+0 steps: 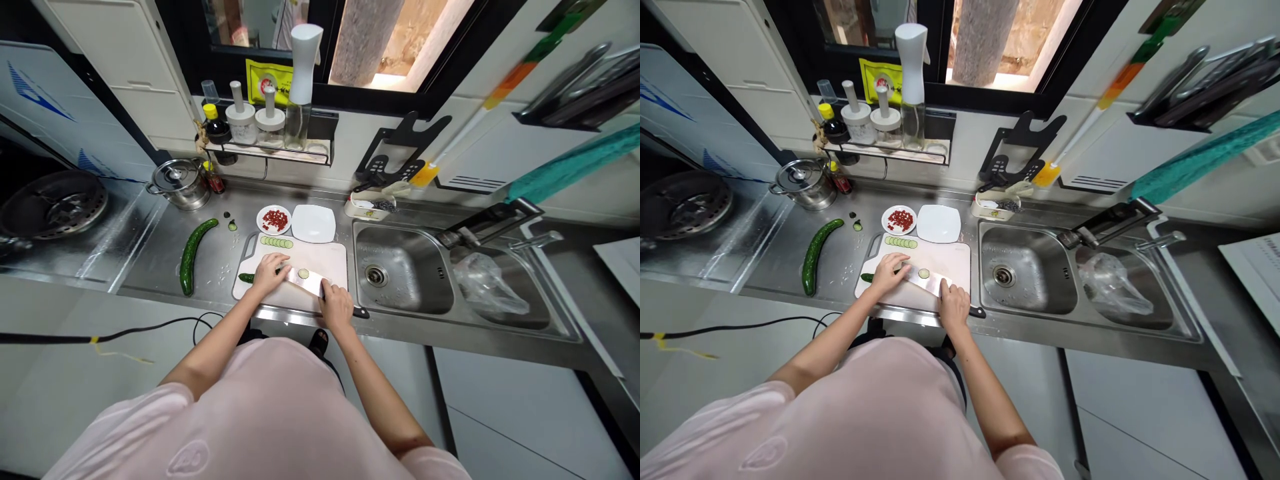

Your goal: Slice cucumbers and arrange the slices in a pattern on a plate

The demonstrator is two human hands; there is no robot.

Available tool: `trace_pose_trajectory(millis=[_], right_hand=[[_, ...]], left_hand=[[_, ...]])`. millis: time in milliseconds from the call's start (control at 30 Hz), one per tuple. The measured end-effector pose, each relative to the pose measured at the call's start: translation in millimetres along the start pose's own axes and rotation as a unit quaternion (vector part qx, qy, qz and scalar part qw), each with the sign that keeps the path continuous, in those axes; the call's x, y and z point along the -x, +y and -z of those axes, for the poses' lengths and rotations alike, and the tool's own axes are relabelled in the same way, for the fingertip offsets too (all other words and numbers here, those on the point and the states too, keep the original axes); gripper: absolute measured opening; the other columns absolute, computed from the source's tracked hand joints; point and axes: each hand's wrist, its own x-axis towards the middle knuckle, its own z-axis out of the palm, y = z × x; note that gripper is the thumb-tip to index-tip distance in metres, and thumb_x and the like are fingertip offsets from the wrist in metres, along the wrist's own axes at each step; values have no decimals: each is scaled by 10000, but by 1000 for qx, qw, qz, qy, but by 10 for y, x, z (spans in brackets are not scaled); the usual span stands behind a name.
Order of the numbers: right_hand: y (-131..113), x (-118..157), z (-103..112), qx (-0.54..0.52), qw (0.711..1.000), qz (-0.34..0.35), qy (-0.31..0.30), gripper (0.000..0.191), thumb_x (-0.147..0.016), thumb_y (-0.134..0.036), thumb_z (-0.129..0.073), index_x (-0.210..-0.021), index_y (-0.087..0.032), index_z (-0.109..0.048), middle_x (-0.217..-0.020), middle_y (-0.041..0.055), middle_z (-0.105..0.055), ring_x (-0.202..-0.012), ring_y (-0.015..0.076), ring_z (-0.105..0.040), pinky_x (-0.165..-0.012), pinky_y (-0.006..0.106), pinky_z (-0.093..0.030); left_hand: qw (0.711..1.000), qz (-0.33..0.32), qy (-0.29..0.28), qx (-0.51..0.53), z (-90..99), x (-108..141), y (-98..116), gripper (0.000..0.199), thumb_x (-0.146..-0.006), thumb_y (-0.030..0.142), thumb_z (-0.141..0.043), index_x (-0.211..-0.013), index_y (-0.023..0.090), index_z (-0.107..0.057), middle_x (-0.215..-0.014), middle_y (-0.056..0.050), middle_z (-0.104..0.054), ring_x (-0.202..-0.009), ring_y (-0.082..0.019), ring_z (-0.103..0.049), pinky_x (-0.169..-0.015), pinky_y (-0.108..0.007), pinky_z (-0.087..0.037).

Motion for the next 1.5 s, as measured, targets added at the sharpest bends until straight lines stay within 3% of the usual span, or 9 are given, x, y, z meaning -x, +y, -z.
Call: trace_pose_trajectory(millis=[167,367,467,633,800,1067,1267,1500], right_hand=[[-13,6,8,6,1000,14,13,483,-853,-307,-538,-1320,-218,-447,-986,99,-581,-927,226,-465,-796,317,-267],[36,27,-38,4,1000,23,18,472,-849,-298,-547,-1304,-205,-464,-970,95,-586,-914,226,-468,-783,316,-263],[80,41,-61,6,1000,14,13,463,-848,-292,-546,-1296,-203,-465,-971,92,-591,-913,225,-476,-780,313,-266],[157,82,-100,7,1000,-12,5,427,-851,-273,-536,-1270,-210,-481,-970,82,-605,-907,219,-499,-780,306,-277],[216,122,-153,5,1000,-23,9,422,-846,-272,-550,-1260,-219,-487,-962,69,-611,-900,210,-516,-777,294,-285],[245,107,-186,-3,999,-28,15,444,-827,-270,-581,-1260,-229,-496,-957,49,-618,-882,199,-526,-764,284,-292],[253,96,-151,-11,999,-35,3,449,-833,-275,-570,-1272,-229,-486,-987,53,-617,-902,195,-524,-784,282,-300],[248,97,-143,-17,999,-35,3,426,-832,-273,-568,-1250,-233,-498,-974,44,-617,-899,193,-522,-782,281,-302]], left_hand=[[992,-56,-111,1,-58,-136,162,280,-812,407,-584,-1034,260,-669,-1066,-48,-625,-1036,-215,-532,-925,-363,-408],[987,-59,-144,41,-143,-193,203,143,-774,323,-618,-872,243,-684,-970,-32,-646,-948,-189,-566,-878,-329,-431],[990,-7,-124,67,-205,-233,147,117,-779,293,-591,-823,222,-673,-880,-28,-659,-875,-176,-589,-805,-301,-453],[979,167,-48,103,-347,-405,-146,158,-759,338,-608,-826,204,-660,-734,-10,-668,-676,-146,-595,-626,-255,-442],[974,217,-19,66,-460,-647,-378,106,-720,274,-628,-783,199,-670,-741,-18,-675,-691,-150,-597,-646,-257,-428],[974,216,-64,-5,-535,-868,-364,159,-759,235,-582,-886,188,-665,-799,-31,-674,-763,-160,-588,-723,-257,-407],[977,173,-101,-76,-531,-897,-362,192,-808,192,-509,-937,189,-652,-889,-61,-667,-854,-187,-575,-792,-281,-394],[980,114,-105,-123,-558,-916,-389,211,-837,177,-460,-902,175,-661,-925,-84,-648,-925,-209,-542,-829,-304,-387]])
